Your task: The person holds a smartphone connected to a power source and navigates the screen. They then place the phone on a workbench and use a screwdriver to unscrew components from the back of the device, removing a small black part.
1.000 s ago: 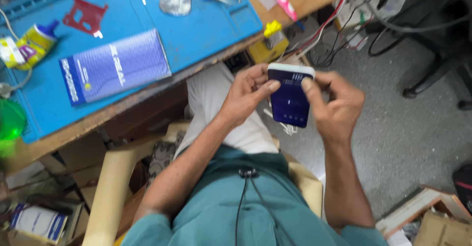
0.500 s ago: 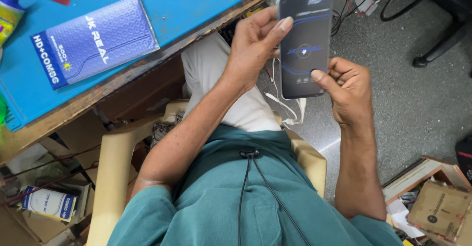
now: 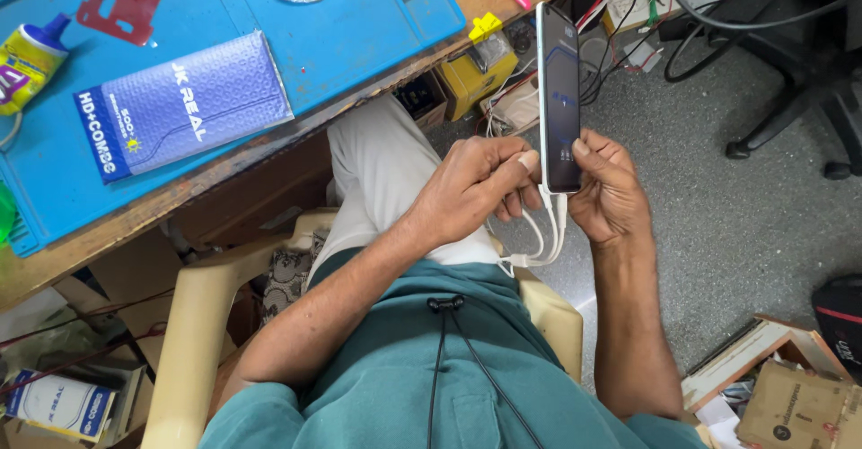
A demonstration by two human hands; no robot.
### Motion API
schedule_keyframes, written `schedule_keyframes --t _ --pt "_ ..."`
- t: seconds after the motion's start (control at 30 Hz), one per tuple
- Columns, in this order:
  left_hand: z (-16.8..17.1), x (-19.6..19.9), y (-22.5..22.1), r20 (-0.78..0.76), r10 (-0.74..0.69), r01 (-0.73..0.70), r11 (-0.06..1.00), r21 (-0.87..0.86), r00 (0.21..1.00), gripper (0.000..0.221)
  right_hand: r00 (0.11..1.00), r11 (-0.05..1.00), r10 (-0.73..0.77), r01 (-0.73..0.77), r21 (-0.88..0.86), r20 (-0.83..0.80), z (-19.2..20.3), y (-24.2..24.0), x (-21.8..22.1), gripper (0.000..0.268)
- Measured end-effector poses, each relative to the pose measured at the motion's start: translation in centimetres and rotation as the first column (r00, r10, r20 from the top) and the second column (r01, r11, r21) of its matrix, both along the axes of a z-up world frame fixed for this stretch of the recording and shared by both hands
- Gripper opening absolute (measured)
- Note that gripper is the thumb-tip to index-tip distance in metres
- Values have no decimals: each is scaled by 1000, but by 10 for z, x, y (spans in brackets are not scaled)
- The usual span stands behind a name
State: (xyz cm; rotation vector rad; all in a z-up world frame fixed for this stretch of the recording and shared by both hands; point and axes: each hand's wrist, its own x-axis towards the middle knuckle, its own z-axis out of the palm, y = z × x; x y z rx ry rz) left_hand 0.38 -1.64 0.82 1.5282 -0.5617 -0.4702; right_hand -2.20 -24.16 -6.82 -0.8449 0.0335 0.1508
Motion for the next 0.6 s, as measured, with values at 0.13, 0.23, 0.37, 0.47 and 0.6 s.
schedule_keyframes --t 0.13,0.23,0.37,0.47,0.6 --pt "9 -5 0 43 25 -26 999 20 999 36 1000 999 5 -5 53 6 -2 0 1 21" --pt "9 -7 2 73 42 -45 998 41 996 36 1000 999 -15 14 43 19 3 3 0 20" --pt "-3 0 4 59 112 -116 990 81 992 32 990 985 -132 136 -102 44 17 12 -4 18" --pt "-19 10 3 -109 94 -97 995 -17 990 29 971 948 -204 228 -222 128 27 20 -9 17" --pt "-36 16 3 -248 60 -82 994 -78 967 30 972 936 -210 231 -266 104 33 24 -7 18"
